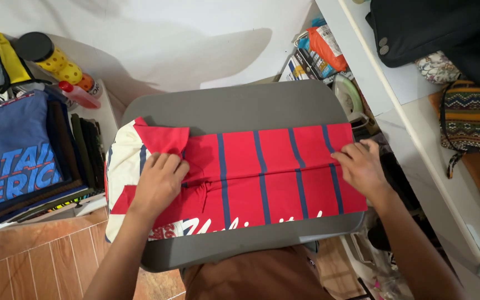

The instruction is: Folding various shirts on a chair or flat surface.

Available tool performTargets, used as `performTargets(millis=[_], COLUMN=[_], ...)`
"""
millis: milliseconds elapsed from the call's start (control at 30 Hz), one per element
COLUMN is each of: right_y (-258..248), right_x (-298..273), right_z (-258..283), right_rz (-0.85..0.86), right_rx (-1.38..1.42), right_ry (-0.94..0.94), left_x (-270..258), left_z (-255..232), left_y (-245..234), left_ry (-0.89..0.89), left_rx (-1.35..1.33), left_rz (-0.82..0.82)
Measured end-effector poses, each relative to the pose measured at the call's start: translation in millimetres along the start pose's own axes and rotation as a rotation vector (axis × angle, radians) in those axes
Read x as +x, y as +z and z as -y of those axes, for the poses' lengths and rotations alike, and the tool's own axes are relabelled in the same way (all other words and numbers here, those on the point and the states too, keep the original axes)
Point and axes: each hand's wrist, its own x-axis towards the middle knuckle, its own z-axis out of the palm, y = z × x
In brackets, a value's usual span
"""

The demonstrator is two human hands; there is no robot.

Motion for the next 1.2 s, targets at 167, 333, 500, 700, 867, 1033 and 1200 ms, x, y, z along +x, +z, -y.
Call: performTargets(millis=[167, 333, 500, 700, 867, 1033, 1200], right_y=[-5, -7, -7, -18, 29, 41, 47], right_x=[-12, -16, -20, -3, 22, 22, 19], right_z=[10, 13, 13, 24, 56, 56, 21], right_rz=[-0.005, -0.001, 0.071, 0.002, -0.03, 0.178, 0.239], right_rx=[0.045, 0.041, -0.001, 0.129, 0.174, 0.098, 0.05], right_ry=[-0.021, -0.007, -0.012, 0.004, 0.235, 0.317, 0.376], left_x=[-14, -19, -19, 7, 43, 57, 80], left_z=[-7, -11, -16, -46, -81, -93, -101], left_y=[3, 2, -10, -39, 18, 56, 77], left_ry=[-0.004, 0.007, 0.021, -0.005, -0.131, -0.108, -0.106], left_rx=[0.009, 0.009, -0.034, -0.229, -0.204, -0.088, -0.142], left_rz=[0.014, 0.0, 0.117, 0.009, 0.08, 0.275, 0.254])
